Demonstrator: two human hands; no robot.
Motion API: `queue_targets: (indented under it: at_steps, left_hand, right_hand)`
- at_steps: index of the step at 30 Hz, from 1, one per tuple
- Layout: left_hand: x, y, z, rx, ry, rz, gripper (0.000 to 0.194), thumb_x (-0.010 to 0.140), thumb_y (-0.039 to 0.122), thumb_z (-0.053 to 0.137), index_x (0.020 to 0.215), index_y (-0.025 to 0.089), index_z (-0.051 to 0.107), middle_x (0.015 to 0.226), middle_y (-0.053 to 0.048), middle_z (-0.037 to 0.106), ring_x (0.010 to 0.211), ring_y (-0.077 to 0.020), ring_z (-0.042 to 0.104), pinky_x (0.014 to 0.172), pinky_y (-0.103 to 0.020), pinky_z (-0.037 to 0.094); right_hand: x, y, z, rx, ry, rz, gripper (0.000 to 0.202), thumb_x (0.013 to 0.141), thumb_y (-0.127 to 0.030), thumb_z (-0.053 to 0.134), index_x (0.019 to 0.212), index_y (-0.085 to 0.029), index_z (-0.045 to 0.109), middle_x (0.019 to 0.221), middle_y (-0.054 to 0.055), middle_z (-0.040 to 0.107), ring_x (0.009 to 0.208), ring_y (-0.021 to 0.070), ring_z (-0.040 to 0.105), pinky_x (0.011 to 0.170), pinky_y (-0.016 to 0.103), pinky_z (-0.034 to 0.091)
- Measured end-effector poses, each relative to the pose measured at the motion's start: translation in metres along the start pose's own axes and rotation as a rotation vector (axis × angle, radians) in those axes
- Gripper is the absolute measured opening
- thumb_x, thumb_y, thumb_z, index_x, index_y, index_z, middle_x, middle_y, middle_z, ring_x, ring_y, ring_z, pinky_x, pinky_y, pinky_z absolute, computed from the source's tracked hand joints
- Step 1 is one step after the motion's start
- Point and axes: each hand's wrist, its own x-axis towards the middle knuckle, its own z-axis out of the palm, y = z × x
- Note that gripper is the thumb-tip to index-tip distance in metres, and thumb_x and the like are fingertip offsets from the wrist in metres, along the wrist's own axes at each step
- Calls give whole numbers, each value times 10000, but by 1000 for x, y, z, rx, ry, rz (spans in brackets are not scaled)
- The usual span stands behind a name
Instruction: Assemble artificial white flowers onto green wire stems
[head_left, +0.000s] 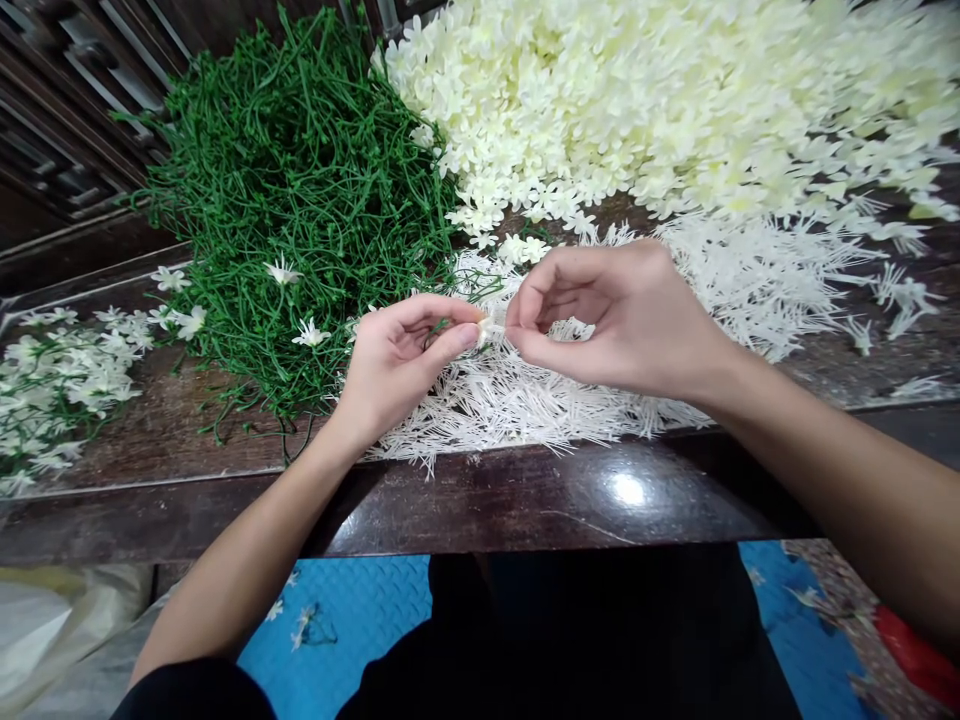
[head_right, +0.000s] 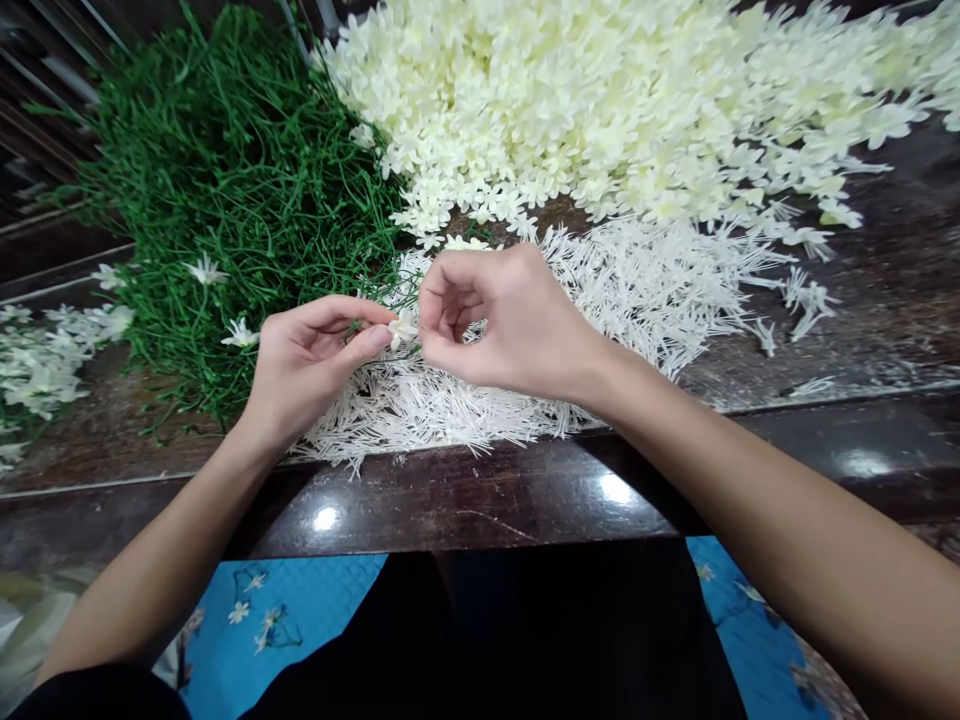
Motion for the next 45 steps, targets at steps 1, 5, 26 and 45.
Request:
queue_targets:
  at_steps: [1, 5, 26, 45]
  left_hand:
    - [0, 0, 0, 10, -9, 7, 83, 799, 197, 765, 878, 177, 749, 876, -34, 768, 800, -129, 698, 763, -263, 580]
    - [-1, 0, 1, 38, -10, 32, 95, 791, 202, 784, 878, 176, 757, 867, -32, 774, 796, -128, 701, 753, -248, 577]
    - [-1, 2, -1, 16, -31, 4, 116, 822, 263, 766, 921, 207, 790, 928, -46, 797, 854, -166, 735, 791, -279, 595]
    - [-3, 2, 0, 63, -28, 79, 111, 842, 225, 744, 941, 217, 792, 933, -43, 790, 857, -169, 716, 789, -301, 573]
  right_hand:
    - [0, 0, 1, 4, -4, 3, 126, 750, -193, 714, 726, -246, 602, 771, 28, 690, 709, 214, 678, 659, 409, 612]
    - [-1, 0, 3, 9, 9, 21, 119, 770, -193, 702, 727, -247, 605, 769, 21, 689, 704, 205, 675, 648, 393, 612]
    - [0, 3, 4, 56, 23, -68, 179, 772, -118, 714, 707, -233, 592, 735, 15, 686, 703, 189, 676, 603, 334, 577]
    - [-2, 4, 8, 84, 53, -82, 197, 758, -144, 752, 715, -239, 585, 752, 4, 698, 727, 186, 692, 624, 330, 594]
